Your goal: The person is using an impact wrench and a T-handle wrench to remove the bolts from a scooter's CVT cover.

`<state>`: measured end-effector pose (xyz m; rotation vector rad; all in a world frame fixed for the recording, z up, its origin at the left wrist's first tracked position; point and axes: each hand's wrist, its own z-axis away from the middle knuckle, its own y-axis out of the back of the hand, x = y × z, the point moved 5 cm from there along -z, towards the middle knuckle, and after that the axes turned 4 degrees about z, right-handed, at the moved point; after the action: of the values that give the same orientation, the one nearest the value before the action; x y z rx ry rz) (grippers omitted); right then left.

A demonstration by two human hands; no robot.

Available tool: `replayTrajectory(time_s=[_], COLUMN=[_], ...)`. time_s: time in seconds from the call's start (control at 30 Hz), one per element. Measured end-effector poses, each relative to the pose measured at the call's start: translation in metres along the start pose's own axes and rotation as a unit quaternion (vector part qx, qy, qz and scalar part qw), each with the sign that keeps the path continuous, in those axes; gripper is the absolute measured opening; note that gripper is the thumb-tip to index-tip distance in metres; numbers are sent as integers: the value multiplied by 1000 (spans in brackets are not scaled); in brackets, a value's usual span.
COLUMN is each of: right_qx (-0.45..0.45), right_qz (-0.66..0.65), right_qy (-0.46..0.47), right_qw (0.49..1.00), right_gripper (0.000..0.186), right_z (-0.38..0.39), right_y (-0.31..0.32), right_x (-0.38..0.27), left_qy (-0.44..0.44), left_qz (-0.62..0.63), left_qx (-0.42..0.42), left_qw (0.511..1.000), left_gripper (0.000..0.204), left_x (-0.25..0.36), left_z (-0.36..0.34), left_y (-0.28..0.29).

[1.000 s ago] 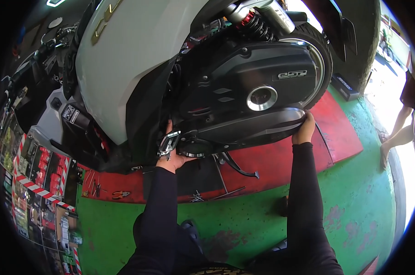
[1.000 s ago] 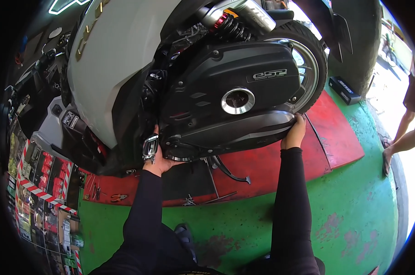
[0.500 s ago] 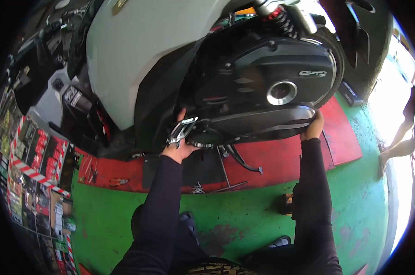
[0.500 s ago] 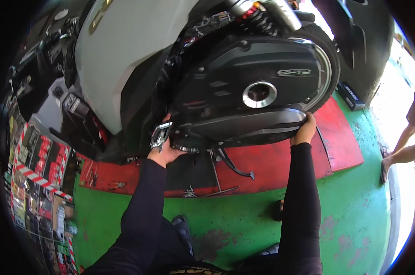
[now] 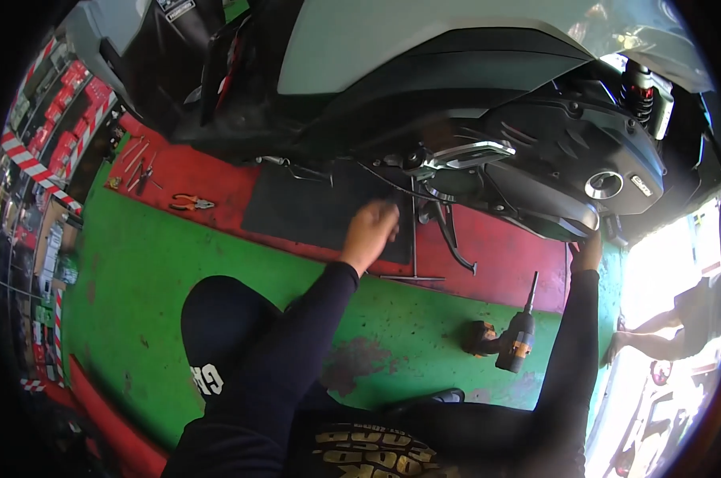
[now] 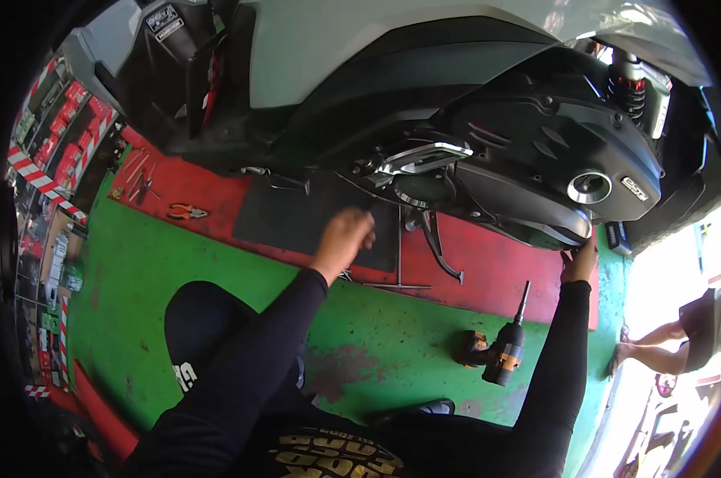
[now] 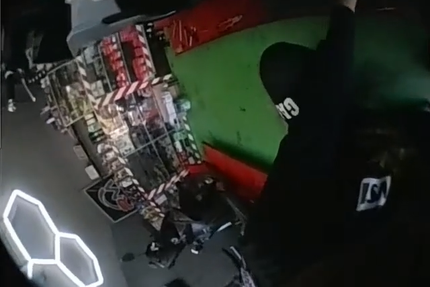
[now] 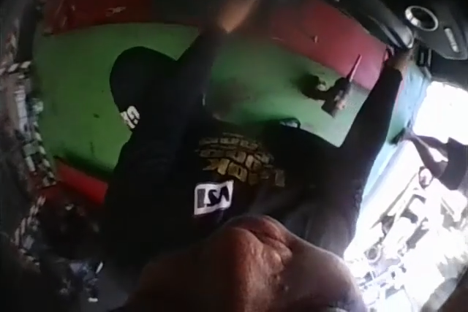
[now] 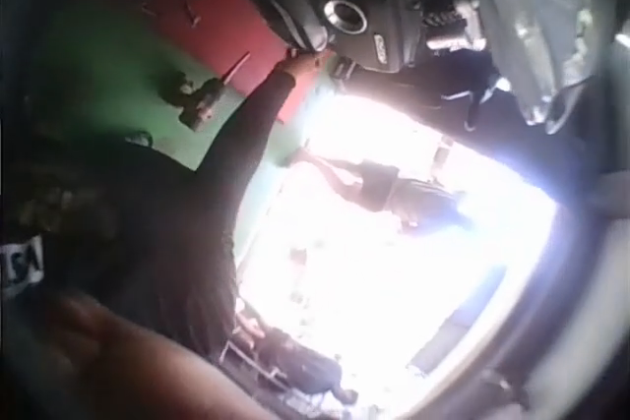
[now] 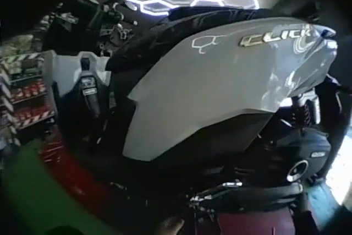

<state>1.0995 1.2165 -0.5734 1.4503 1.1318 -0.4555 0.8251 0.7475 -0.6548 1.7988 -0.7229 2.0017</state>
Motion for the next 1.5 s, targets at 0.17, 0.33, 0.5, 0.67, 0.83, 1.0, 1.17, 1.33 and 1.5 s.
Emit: replayTrajectory(time_s=[0.17,0.33,0.5,0.67,0.83,1.0,1.17,1.33,1.5], right_qx=[1,-61,-89,-93,-114,-220,-296,-337,-535], right_qz=[-24,94,167,228,257,279,105,273,121], right_qy=[-125,-31,-4,16,11,142,96,158,-118], right_qw=[992,993,982,969,960,924,945,887,828], right_gripper=[62,50,38,41,43,49,44,44,41], right_z=[54,152,233,256,254,292,354,341,316], right_y=[32,70,87,91,97,26,-69,-80,-96], right_x=[-23,-87,-107,-78,-63,-128,-192,-172,-187], left_qy=[44,73,100,141,94,121,202,160,-131], left_qz=[-322,-408,-385,-378,-306,-74,97,-67,-378], left_qx=[-29,-7,-7,-44,8,-148,-326,-379,-271], left_qw=[945,910,918,914,947,979,919,909,875], left_gripper=[25,29,29,29,36,33,21,21,27], left_x=[-74,-109,-115,-133,-120,-78,-48,28,30], left_z=[32,11,-14,-30,-17,12,53,97,115], left_y=[-35,-54,-68,-65,-69,-56,-76,-54,-37])
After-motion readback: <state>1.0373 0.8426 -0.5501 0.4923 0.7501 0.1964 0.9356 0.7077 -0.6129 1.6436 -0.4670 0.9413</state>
